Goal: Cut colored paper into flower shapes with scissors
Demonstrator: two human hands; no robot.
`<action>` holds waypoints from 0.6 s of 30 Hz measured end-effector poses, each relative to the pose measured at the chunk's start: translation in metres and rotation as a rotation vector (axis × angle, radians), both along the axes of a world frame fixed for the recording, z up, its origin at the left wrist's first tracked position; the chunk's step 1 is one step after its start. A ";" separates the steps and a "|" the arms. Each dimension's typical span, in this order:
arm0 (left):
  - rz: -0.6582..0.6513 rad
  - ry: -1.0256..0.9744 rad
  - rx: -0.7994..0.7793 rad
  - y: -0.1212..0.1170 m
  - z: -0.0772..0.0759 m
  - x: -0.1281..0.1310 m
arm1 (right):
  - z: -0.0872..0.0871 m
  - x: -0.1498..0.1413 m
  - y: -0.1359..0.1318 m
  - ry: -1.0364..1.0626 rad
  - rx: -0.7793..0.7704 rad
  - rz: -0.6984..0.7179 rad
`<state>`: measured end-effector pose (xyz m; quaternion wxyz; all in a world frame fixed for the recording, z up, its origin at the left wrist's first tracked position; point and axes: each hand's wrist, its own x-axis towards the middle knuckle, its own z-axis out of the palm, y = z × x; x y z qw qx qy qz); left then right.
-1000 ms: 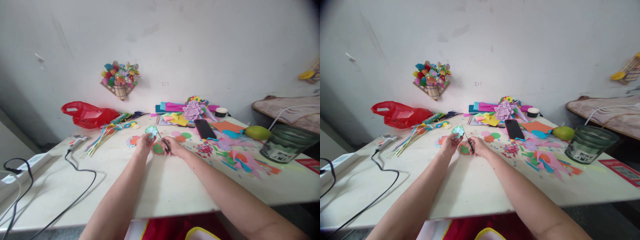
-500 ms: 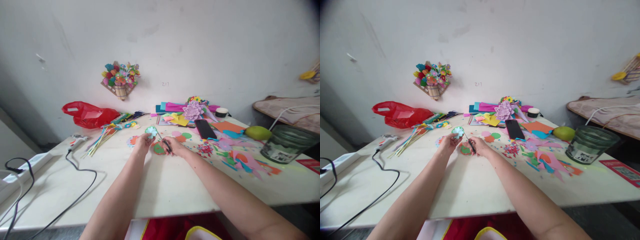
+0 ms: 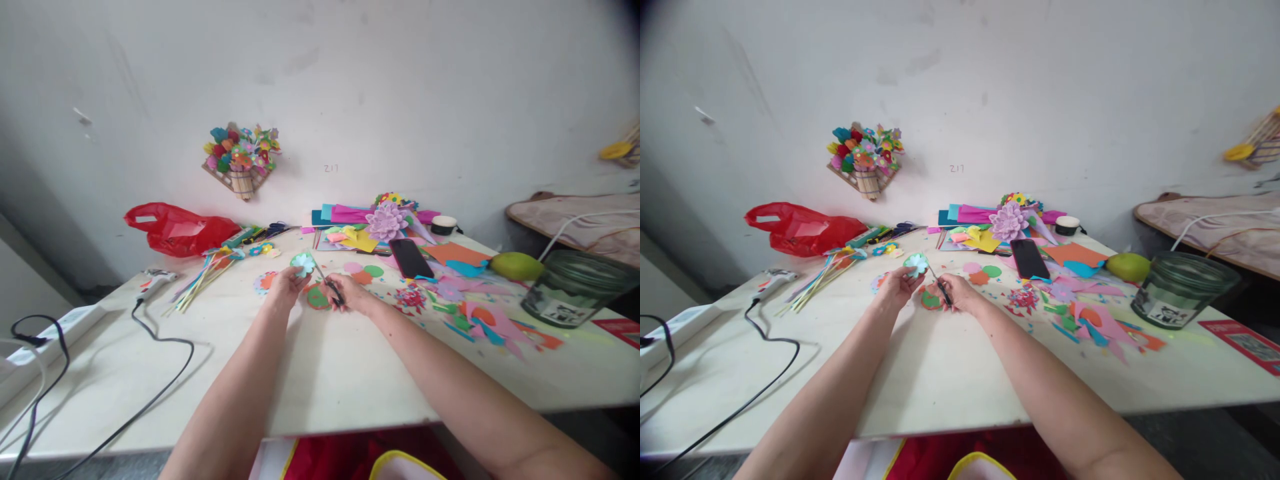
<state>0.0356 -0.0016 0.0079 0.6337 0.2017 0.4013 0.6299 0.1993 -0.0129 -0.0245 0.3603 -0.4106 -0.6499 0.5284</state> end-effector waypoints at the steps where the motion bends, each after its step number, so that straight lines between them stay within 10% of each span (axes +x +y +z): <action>1: -0.003 0.004 0.001 0.000 0.000 0.000 | 0.000 0.000 0.000 -0.005 -0.001 0.000; 18: -0.019 0.042 -0.001 0.000 0.000 0.000 | 0.005 0.005 0.000 -0.059 0.001 0.015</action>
